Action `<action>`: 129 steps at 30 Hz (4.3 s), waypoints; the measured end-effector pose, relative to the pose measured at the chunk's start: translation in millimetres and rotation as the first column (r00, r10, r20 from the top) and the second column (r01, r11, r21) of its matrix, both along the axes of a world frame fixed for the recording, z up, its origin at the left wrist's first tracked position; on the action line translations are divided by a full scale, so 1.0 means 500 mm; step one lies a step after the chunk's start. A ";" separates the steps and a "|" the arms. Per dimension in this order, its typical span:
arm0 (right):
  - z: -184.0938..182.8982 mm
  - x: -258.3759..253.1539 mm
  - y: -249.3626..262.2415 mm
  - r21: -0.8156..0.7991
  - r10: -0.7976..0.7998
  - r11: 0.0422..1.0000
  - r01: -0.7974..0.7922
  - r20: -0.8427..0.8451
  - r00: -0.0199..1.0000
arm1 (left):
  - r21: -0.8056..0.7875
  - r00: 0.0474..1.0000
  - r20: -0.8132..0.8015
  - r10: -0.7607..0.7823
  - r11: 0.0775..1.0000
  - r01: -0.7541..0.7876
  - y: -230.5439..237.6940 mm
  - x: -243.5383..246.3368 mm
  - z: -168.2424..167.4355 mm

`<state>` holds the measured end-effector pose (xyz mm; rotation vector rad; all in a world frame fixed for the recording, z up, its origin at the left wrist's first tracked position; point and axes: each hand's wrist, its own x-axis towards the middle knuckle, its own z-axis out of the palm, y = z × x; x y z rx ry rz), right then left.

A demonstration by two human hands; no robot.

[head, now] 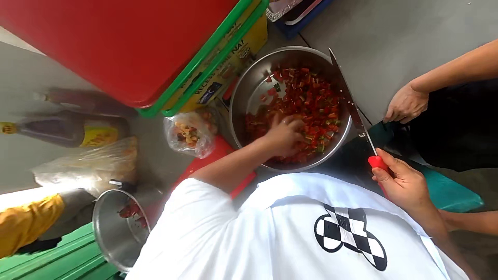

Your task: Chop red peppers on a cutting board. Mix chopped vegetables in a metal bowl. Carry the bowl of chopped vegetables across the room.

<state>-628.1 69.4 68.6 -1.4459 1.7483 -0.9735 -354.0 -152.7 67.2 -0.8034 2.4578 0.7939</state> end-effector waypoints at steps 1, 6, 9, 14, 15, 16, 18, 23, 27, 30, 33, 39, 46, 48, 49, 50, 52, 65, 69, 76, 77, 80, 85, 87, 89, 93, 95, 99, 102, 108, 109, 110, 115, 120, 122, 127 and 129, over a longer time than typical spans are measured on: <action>-0.004 0.001 -0.001 0.002 0.000 1.000 0.000 -0.001 1.000 | 0.009 0.999 0.036 -0.032 0.999 0.032 0.009 0.000 -0.019; 0.010 0.008 -0.013 -0.019 0.029 0.999 -0.029 -0.014 0.999 | -0.095 0.996 -0.046 0.074 0.992 -0.078 -0.065 -0.031 -0.094; 0.014 0.005 -0.011 -0.041 0.035 0.999 -0.035 -0.013 0.999 | -0.168 0.942 -0.223 0.252 0.942 -0.292 -0.150 -0.026 -0.104; 0.008 -0.001 -0.005 -0.031 0.018 0.999 -0.017 0.007 1.000 | -0.183 0.736 -0.155 0.659 0.713 -0.677 -0.215 0.062 -0.079; 0.006 0.000 -0.005 -0.027 0.018 0.999 -0.018 0.009 1.000 | -0.171 0.688 -0.111 0.717 0.668 -0.724 -0.204 0.077 -0.087; 0.004 0.001 -0.005 -0.026 0.021 0.999 -0.020 0.010 1.000 | -0.147 0.646 -0.076 0.759 0.632 -0.761 -0.183 0.084 -0.099; 0.000 0.005 -0.007 -0.030 0.031 0.999 -0.031 0.013 0.999 | -0.111 0.637 -0.028 0.770 0.631 -0.768 -0.121 0.074 -0.113; 0.002 0.013 -0.011 -0.036 0.065 0.997 -0.064 0.015 0.998 | -0.021 0.795 -0.136 0.591 0.800 -0.599 -0.014 0.031 -0.106; 0.006 0.013 -0.010 -0.043 0.059 0.997 -0.058 0.008 0.998 | 0.297 0.716 -0.166 0.678 0.726 -0.620 -0.027 0.034 -0.091; 0.006 0.008 -0.003 -0.055 0.039 0.998 -0.039 0.006 0.999 | 0.400 0.604 -0.149 0.783 0.606 -0.688 -0.085 0.051 -0.041; 0.005 0.003 0.008 -0.050 0.041 0.998 -0.041 -0.001 0.999 | 0.381 0.605 -0.190 0.774 0.626 -0.681 -0.140 0.070 0.016; 0.001 0.002 0.016 -0.041 0.033 0.999 -0.033 -0.003 0.999 | 0.361 0.558 -0.226 0.798 0.601 -0.713 -0.159 0.079 0.107; -0.002 0.011 0.005 -0.044 0.047 0.998 -0.048 -0.022 0.999 | 0.058 0.996 -0.082 -0.028 0.998 0.033 0.083 0.027 -0.066; 0.005 0.012 0.003 -0.040 0.052 0.998 -0.053 -0.032 0.998 | 0.042 0.986 0.035 -0.162 0.986 0.161 0.086 0.032 -0.097; 0.008 0.011 0.002 -0.041 0.050 0.998 -0.052 -0.032 0.998 | -0.001 0.988 0.011 -0.151 0.988 0.151 0.068 0.044 -0.102; 0.010 0.010 0.005 -0.043 0.048 0.998 -0.049 -0.031 0.998 | -0.053 0.992 -0.044 -0.116 0.992 0.114 0.042 0.059 -0.103; 0.011 0.004 0.013 -0.043 0.042 0.998 -0.044 -0.028 0.999 | -0.155 0.986 -0.169 -0.011 0.988 -0.016 -0.020 0.093 -0.102; 0.024 0.018 0.004 -0.055 0.042 0.998 -0.043 -0.021 0.999 | -0.105 0.757 -0.148 0.636 0.751 -0.652 -0.198 -0.145 -0.099; 0.026 0.011 0.008 -0.068 0.045 0.997 -0.046 -0.015 0.999 | -0.159 0.951 -0.152 0.271 0.943 -0.294 -0.056 -0.154 -0.112; 0.015 0.004 0.003 -0.068 0.024 0.997 -0.024 -0.009 1.000 | -0.065 0.986 -0.159 0.055 0.996 -0.066 0.043 0.047 -0.079; 0.014 0.004 0.002 -0.071 0.026 0.997 -0.026 -0.006 1.000 | -0.022 0.983 -0.122 0.138 0.990 -0.142 0.028 0.064 -0.069; 0.015 0.006 0.004 -0.070 0.029 0.997 -0.028 0.007 1.000 | 0.011 0.933 -0.149 0.328 0.944 -0.330 -0.036 0.096 -0.046; 0.017 0.011 0.007 -0.073 0.027 0.997 -0.027 0.000 1.000 | -0.105 0.818 -0.074 0.570 0.811 -0.575 -0.145 0.055 -0.035; 0.017 0.014 0.007 -0.070 0.033 0.997 -0.034 -0.009 0.999 | -0.107 0.770 0.024 0.637 0.768 -0.632 -0.157 0.031 -0.065; 0.016 0.018 0.007 -0.054 0.040 0.998 -0.041 -0.016 0.999 | -0.093 0.743 -0.007 0.669 0.740 -0.666 -0.150 0.013 -0.085; 0.009 0.027 0.000 0.020 0.082 0.997 -0.081 -0.023 0.996 | 0.102 0.538 -0.276 0.797 0.581 -0.808 -0.126 0.010 -0.072; 0.005 0.036 -0.010 0.042 0.120 0.992 -0.118 -0.037 0.992 | 0.411 0.203 -0.350 0.914 0.345 -0.844 -0.112 0.004 -0.069; -0.006 0.058 -0.032 0.031 0.193 0.981 -0.191 -0.127 0.973 | 0.789 -0.303 -0.185 0.935 -0.043 -0.613 -0.085 -0.036 -0.034; -0.012 0.068 -0.035 -0.002 0.205 0.978 -0.211 -0.219 0.954 | 0.813 -0.367 -0.160 0.916 -0.089 -0.576 -0.067 -0.056 -0.010; 0.008 0.068 -0.041 0.051 0.216 0.976 -0.210 -0.245 0.945 | 0.861 -0.336 -0.037 0.941 -0.141 -0.489 -0.021 -0.060 0.010; 0.014 0.069 -0.047 0.091 0.222 0.974 -0.207 -0.221 0.950 | 0.872 -0.288 -0.019 0.957 -0.125 -0.473 -0.011 -0.056 0.009; 0.017 0.070 -0.052 0.114 0.216 0.974 -0.196 -0.210 0.954 | 0.878 -0.250 -0.010 0.968 -0.111 -0.465 -0.001 -0.054 0.009; 0.009 0.068 -0.041 0.047 0.228 0.974 -0.223 -0.200 0.953 | 0.857 -0.354 -0.052 0.934 -0.140 -0.496 -0.017 -0.042 -0.005; 0.002 0.077 -0.031 -0.003 0.248 0.966 -0.257 -0.252 0.935 | 0.855 -0.450 -0.042 0.892 -0.201 -0.478 -0.030 -0.047 0.001; 0.002 0.080 -0.037 0.005 0.249 0.967 -0.256 -0.262 0.932 | 0.868 -0.433 -0.010 0.901 -0.207 -0.452 -0.016 -0.049 0.004; 0.006 0.080 -0.045 0.049 0.204 0.979 -0.197 -0.231 0.952 | 0.752 0.006 -0.068 0.998 0.055 -0.656 0.024 -0.049 -0.002; 0.013 0.069 -0.040 0.064 0.178 0.984 -0.169 -0.193 0.965 | 0.487 0.385 -0.205 0.900 0.435 -0.757 -0.017 -0.044 -0.024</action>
